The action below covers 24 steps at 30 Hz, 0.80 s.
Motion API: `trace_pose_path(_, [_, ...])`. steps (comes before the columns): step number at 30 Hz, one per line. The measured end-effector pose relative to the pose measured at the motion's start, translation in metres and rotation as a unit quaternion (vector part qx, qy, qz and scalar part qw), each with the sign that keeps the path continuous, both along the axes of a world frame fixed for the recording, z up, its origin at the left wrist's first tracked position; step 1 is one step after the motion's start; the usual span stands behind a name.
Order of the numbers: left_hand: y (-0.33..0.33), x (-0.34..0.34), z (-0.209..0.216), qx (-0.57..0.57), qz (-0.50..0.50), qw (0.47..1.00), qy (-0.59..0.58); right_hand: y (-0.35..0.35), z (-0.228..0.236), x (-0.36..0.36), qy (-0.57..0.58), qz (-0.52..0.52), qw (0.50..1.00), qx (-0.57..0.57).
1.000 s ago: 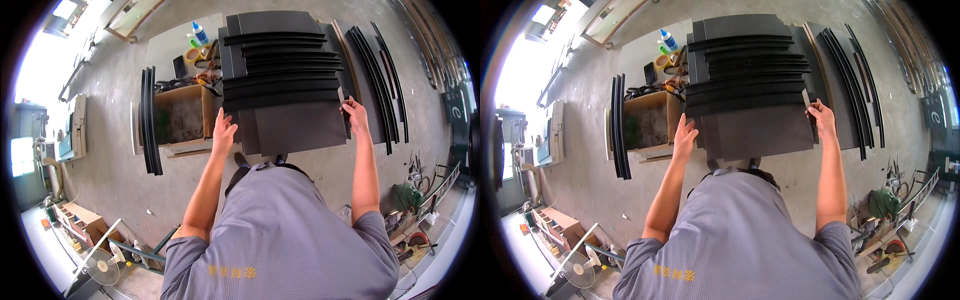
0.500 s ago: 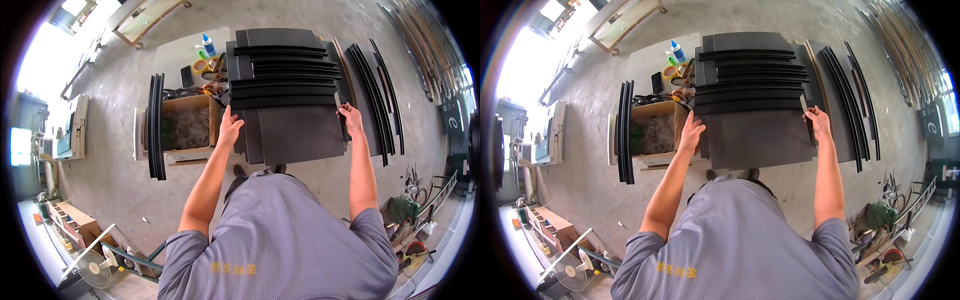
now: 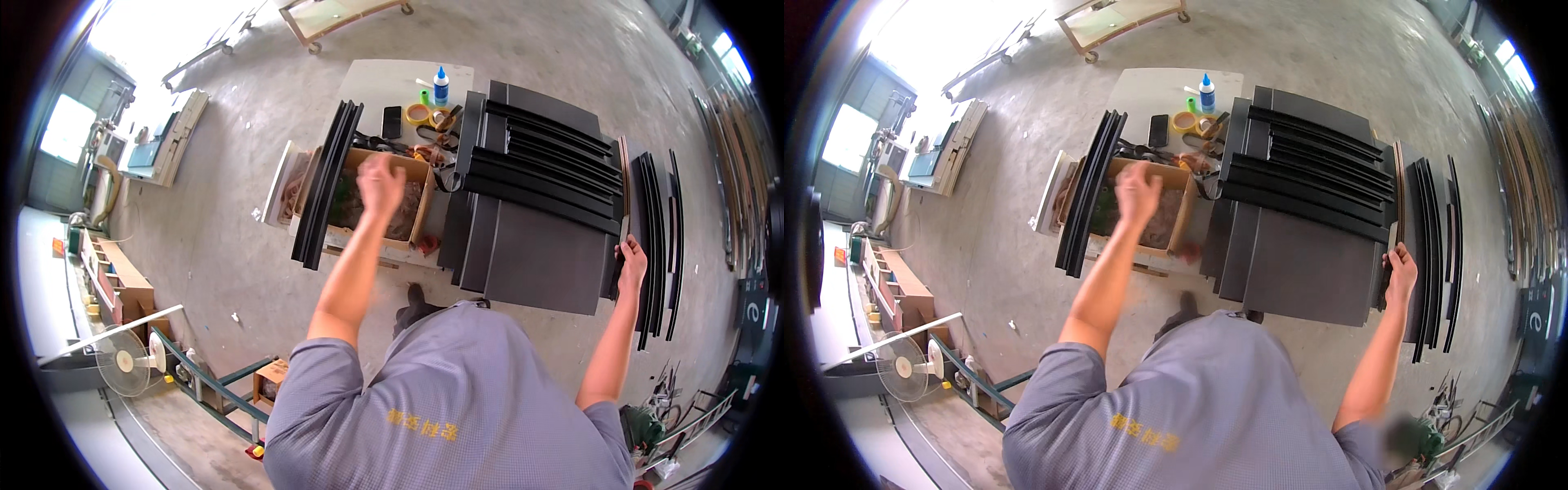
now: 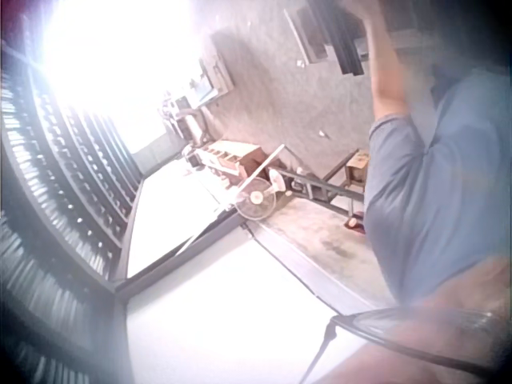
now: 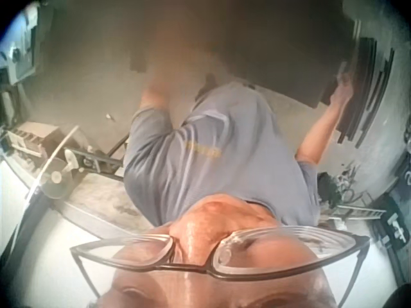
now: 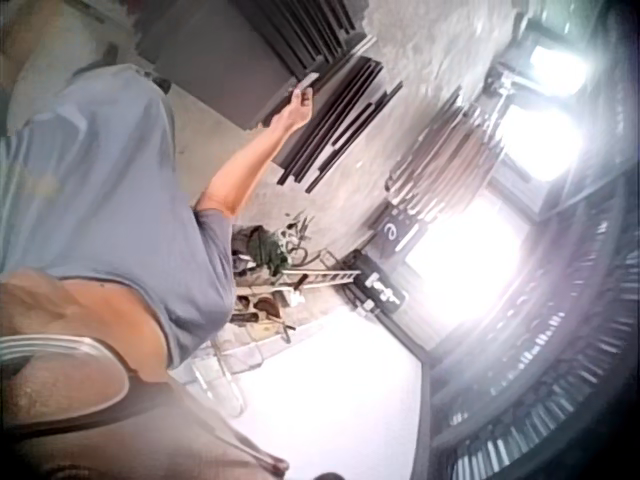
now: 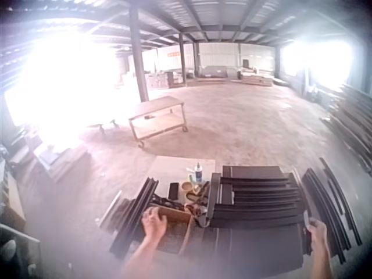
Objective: The person uses a handheld blade to scrape and deburr the edges of black metal profile segments, handling them individually from a stack.
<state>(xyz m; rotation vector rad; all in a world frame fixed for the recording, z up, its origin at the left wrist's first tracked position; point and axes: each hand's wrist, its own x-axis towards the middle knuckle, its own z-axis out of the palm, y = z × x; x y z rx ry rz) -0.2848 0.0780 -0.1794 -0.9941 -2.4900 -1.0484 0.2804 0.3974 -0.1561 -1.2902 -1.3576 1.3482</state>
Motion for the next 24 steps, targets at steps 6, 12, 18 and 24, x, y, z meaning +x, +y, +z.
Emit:
trace_pose_path(6, [-0.082,-0.051,-0.041,-0.229,0.115,0.966,0.029,-0.102,0.047,-0.044,0.0,0.067,0.998,-0.02])
trace_pose_path(12, [-0.085,0.007,-0.02,-0.23,0.088,0.968,-0.058,-0.153,0.045,-0.059,0.0,0.1,0.995,-0.03])
trace_pose_path(18, [-0.052,-0.031,-0.036,-0.224,0.093,0.968,-0.059,-0.18,0.058,-0.095,0.047,0.185,0.979,-0.075])
trace_pose_path(24, [-0.059,-0.003,0.027,-0.073,-0.24,0.887,-0.389,-0.203,0.101,-0.092,0.095,0.235,0.966,-0.059])
